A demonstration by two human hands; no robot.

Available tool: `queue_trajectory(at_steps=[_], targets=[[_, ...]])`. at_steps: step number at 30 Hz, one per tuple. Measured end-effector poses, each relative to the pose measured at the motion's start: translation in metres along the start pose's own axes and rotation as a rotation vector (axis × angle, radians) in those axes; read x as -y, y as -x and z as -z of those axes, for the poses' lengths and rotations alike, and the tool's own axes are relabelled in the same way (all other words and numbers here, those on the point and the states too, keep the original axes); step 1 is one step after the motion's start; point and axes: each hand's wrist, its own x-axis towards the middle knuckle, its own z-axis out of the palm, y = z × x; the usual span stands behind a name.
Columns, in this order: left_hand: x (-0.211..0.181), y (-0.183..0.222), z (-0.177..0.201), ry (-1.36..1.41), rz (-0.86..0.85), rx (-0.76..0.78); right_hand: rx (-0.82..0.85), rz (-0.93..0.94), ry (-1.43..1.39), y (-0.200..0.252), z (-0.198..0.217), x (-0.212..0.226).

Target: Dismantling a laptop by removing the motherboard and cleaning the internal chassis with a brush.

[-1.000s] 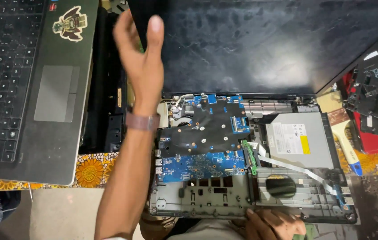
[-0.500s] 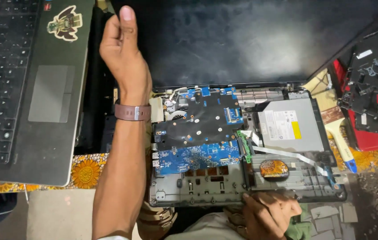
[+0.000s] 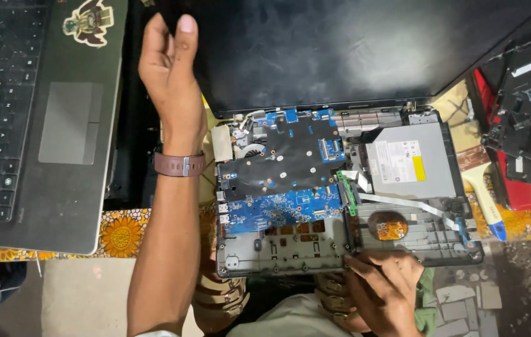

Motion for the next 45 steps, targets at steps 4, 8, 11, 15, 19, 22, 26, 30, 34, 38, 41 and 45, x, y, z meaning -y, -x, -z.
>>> queue_trajectory(at_steps=[4,8,11,15,19,22,26,30,34,38,41,45], targets=[[0.027,0.007,0.010,0.008,0.069,-0.032,0.132,-0.049,-0.047,0.008,0.004,-0.008],[0.023,0.020,0.004,0.006,0.293,-0.052,0.075,0.011,-0.110,0.004,-0.001,-0.011],[0.019,0.028,0.004,-0.168,0.172,-0.062,0.047,0.022,-0.104,0.012,-0.007,-0.018],[0.013,0.031,0.001,-0.189,0.081,-0.072,0.036,0.064,-0.127,0.006,-0.011,-0.021],[0.014,0.032,-0.003,-0.164,0.055,-0.088,0.031,0.063,-0.180,0.008,-0.015,-0.034],[0.021,0.028,-0.003,-0.104,0.070,-0.093,0.019,0.073,-0.143,0.017,-0.027,-0.059],[0.026,0.025,-0.001,-0.124,0.076,-0.097,0.016,0.068,-0.160,0.008,-0.017,-0.049],[0.029,0.023,0.003,-0.104,0.139,-0.099,0.059,0.037,-0.148,-0.002,-0.006,-0.037],[0.032,0.022,0.003,-0.088,0.171,-0.053,0.106,0.057,-0.155,-0.020,0.012,-0.023],[0.035,0.020,0.001,-0.030,0.168,-0.063,0.139,0.045,-0.137,-0.029,0.021,-0.015],[0.036,0.020,0.003,-0.076,0.187,-0.058,0.096,0.031,-0.194,-0.037,0.027,-0.004],[0.037,0.022,0.005,-0.030,0.204,-0.038,0.041,-0.039,-0.260,-0.043,0.034,0.003]])
